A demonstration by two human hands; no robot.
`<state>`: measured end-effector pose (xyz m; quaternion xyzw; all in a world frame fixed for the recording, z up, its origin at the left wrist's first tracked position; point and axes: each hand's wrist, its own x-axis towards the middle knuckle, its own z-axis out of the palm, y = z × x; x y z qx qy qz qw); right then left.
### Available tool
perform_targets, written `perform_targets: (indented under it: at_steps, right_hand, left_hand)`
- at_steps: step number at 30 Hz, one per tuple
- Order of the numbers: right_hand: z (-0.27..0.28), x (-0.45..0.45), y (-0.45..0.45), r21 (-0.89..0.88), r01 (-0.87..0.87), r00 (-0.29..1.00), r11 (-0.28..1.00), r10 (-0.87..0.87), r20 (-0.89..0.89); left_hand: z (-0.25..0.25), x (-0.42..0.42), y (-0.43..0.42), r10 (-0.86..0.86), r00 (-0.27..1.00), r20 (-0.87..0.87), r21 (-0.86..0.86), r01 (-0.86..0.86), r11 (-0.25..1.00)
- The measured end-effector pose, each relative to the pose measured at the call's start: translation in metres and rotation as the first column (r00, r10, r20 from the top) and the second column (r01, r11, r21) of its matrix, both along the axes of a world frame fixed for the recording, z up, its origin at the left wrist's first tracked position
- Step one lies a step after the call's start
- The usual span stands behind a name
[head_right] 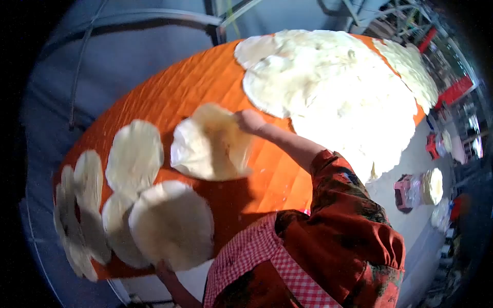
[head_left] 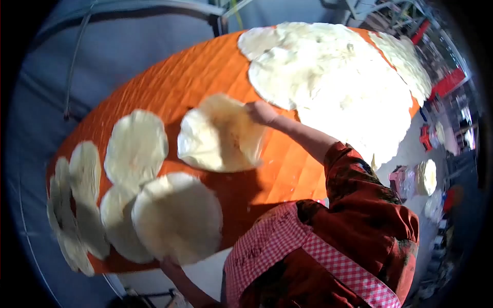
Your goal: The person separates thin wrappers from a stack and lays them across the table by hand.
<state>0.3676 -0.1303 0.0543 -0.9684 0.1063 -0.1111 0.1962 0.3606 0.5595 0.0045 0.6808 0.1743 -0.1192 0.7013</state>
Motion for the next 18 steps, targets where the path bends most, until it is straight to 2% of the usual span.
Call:
perform_targets:
  at_steps: [2, 4, 5, 6, 7, 8, 9, 10, 12, 13, 14, 15, 16, 17, 18]
  right_hand:
    - [0.031, 0.006, 0.012, 0.138, -0.156, 0.982, 0.978, 0.168, -0.081]
    - [0.061, 0.036, 0.022, 0.156, -0.23, 0.973, 0.961, 0.23, 0.019]
    - [0.092, 0.052, 0.021, 0.265, -0.186, 0.981, 0.946, 0.194, -0.006]
    - [0.124, 0.066, 0.014, 0.374, -0.14, 0.986, 0.917, 0.165, -0.036]
    - [0.15, 0.081, -0.001, 0.455, -0.111, 0.989, 0.883, 0.141, -0.032]
    - [0.173, 0.089, -0.018, 0.537, -0.081, 0.996, 0.84, 0.083, 0.02]
    - [0.195, 0.096, -0.035, 0.614, -0.062, 0.997, 0.787, 0.021, 0.073]
    - [0.21, 0.098, -0.051, 0.689, -0.054, 0.983, 0.723, -0.082, 0.163]
    - [0.203, 0.123, -0.109, 0.689, 0.186, 0.92, 0.7, -0.37, 0.127]
    - [0.181, 0.137, -0.153, 0.864, 0.064, 0.909, 0.499, -0.386, 0.155]
    - [0.149, 0.146, -0.193, 0.965, -0.067, 0.898, 0.255, -0.407, 0.17]
    - [0.121, 0.145, -0.216, 0.962, -0.078, 0.874, 0.261, -0.447, 0.192]
    - [0.104, 0.138, -0.226, 0.961, -0.082, 0.847, 0.264, -0.489, 0.207]
    - [0.084, 0.13, -0.231, 0.944, -0.028, 0.826, 0.329, -0.524, 0.207]
    - [0.067, 0.117, -0.225, 0.92, 0.033, 0.801, 0.39, -0.562, 0.209]
  left_hand:
    - [0.035, -0.007, -0.035, 0.095, 0.994, -0.062, -0.117, -0.102, 0.988]
    - [0.058, -0.012, -0.059, 0.12, 0.99, -0.077, -0.151, -0.13, 0.98]
    - [0.063, -0.011, -0.065, 0.136, 0.987, -0.084, -0.169, -0.148, 0.974]
    - [0.062, -0.01, -0.061, -0.012, 0.998, 0.065, 0.015, 0.011, 1.0]
    - [0.059, -0.012, -0.05, -0.181, 0.966, 0.182, 0.22, 0.139, 0.966]
    - [0.059, -0.009, -0.049, -0.359, 0.897, 0.258, 0.429, 0.227, 0.874]
    - [0.1, -0.014, -0.088, 0.085, 0.996, -0.021, -0.269, -0.088, 0.959]
    - [0.098, -0.01, -0.089, 0.009, 0.998, 0.055, -0.062, -0.006, 0.998]
    - [0.082, -0.014, -0.069, -0.161, 0.977, 0.139, 0.365, 0.101, 0.926]
    - [0.068, -0.011, -0.057, -0.21, 0.968, 0.134, 0.357, 0.151, 0.922]
    - [0.051, -0.005, -0.04, -0.257, 0.958, 0.126, 0.35, 0.2, 0.915]
    - [0.04, -0.006, -0.029, -0.303, 0.945, 0.12, 0.34, 0.248, 0.907]
    - [0.046, -0.009, -0.036, -0.42, 0.852, 0.313, 0.531, 0.21, 0.821]
    - [0.049, -0.01, -0.045, -0.555, 0.7, 0.449, 0.69, 0.123, 0.713]
    - [0.055, -0.01, -0.057, -0.694, 0.504, 0.514, 0.804, -0.003, 0.594]
